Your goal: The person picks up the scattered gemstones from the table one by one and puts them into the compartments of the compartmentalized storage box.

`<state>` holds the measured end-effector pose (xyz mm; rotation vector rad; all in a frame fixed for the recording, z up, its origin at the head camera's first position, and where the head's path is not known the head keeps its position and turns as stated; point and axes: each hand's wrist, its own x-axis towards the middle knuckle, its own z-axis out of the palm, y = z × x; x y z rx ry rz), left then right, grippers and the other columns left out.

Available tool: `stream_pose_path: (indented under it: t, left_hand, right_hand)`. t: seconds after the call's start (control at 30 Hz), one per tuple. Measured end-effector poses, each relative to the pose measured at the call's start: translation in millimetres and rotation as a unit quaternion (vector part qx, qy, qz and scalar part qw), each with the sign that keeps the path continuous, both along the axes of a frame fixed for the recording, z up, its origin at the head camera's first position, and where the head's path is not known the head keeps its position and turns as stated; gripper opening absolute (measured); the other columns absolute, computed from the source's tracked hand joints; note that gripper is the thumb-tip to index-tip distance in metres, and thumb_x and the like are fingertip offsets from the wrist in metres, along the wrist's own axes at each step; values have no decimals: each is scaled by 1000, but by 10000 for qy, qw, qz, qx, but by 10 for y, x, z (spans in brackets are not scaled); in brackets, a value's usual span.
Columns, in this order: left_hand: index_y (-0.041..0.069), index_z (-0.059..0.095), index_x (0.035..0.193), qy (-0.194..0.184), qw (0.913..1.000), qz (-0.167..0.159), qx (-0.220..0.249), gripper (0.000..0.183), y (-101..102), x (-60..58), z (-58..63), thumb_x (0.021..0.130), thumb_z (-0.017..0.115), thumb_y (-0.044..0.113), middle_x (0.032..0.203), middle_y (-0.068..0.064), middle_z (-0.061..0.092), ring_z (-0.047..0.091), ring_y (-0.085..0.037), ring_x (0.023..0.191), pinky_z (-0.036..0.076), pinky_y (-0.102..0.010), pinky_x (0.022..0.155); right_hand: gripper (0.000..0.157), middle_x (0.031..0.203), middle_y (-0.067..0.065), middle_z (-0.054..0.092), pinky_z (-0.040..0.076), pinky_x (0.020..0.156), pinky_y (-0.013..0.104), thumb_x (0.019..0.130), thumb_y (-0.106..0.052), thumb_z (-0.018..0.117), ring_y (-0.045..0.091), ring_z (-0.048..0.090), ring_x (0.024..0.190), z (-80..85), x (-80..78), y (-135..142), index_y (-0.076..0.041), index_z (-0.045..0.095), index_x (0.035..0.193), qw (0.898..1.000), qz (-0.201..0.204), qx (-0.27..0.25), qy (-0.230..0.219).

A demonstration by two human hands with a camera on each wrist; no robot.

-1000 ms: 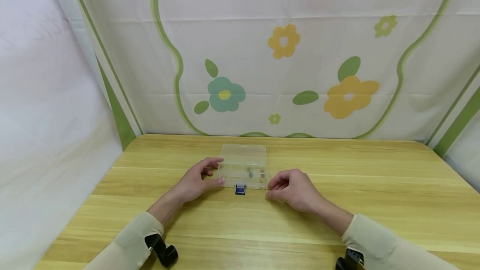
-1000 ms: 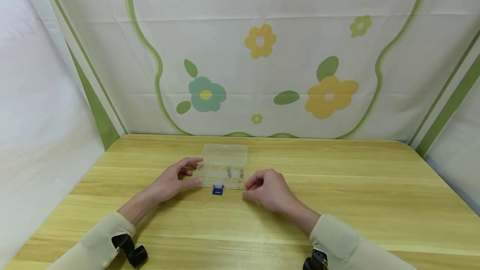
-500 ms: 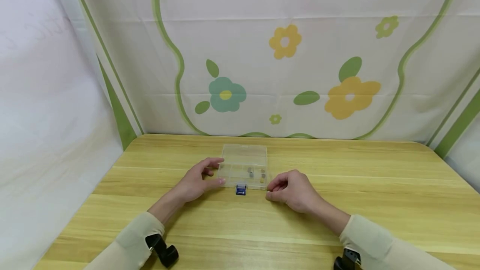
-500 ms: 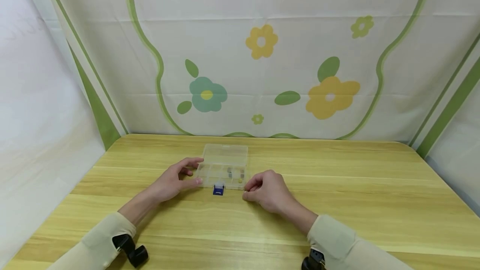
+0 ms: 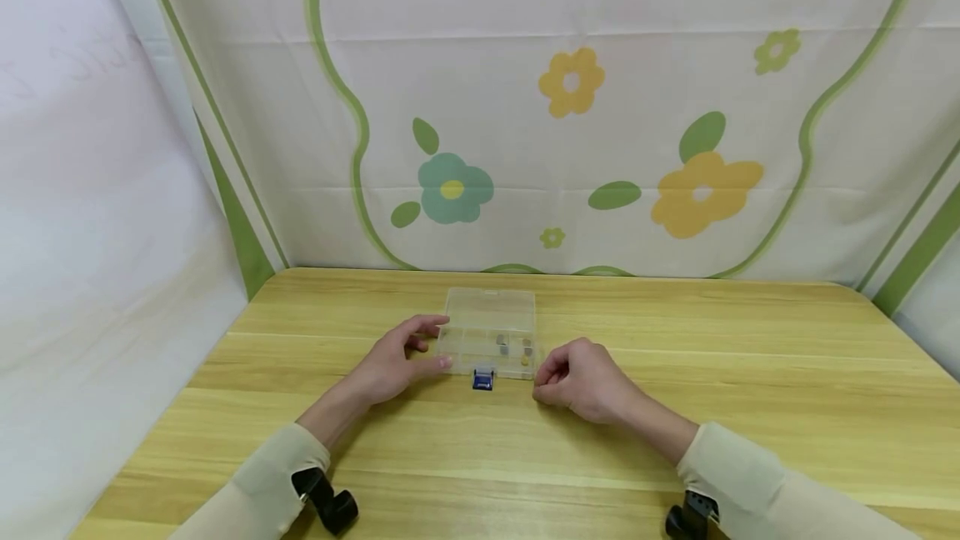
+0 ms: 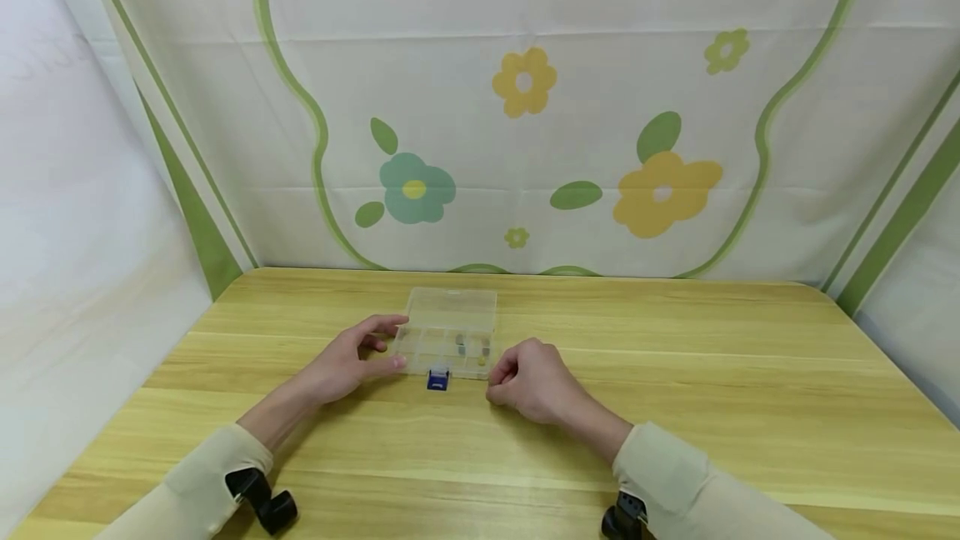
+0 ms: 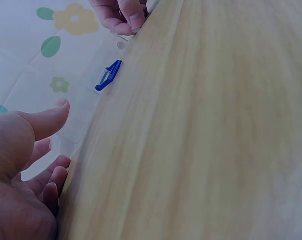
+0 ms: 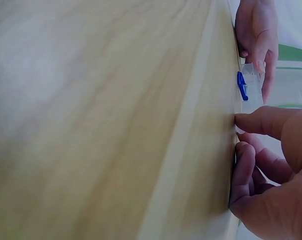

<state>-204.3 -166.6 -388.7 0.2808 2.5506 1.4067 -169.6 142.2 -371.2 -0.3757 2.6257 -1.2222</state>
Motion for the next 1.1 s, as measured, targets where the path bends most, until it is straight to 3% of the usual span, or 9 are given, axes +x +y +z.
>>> stream_pose_path:
  t: [0.3,0.47,0.7,1.1]
  left_hand:
    - [27,55,152,-11,10000,-18,4,63,-10,9,0,95,81,33,150,-7,57,52,-27,125,45,-46,103]
    - [27,55,152,5,10000,-37,-17,63,-8,18,4,95,81,33,150,-7,57,52,-27,126,45,-48,104]
    - [27,55,153,-7,10000,-74,9,63,4,24,20,96,81,34,151,-7,57,53,-28,127,46,-50,105]
    - [27,54,154,-25,10000,-75,47,64,17,17,34,96,80,33,152,-7,56,52,-28,128,45,-50,107]
  right_hand:
    - [9,73,-2,67,49,63,23,82,-3,81,12,58,69,16,3,-5,-10,75,80,9999,141,43,-2]
    - [7,75,-1,70,49,61,27,82,-4,80,14,59,68,25,-6,26,-10,77,83,10000,-5,18,-3]
    - [7,78,2,70,51,60,27,82,-4,80,16,60,70,46,-24,52,-9,75,84,9993,-111,-356,19]
    - [4,87,2,76,54,74,27,86,-10,82,15,66,81,220,-143,-102,-9,81,90,9967,-46,-754,309]
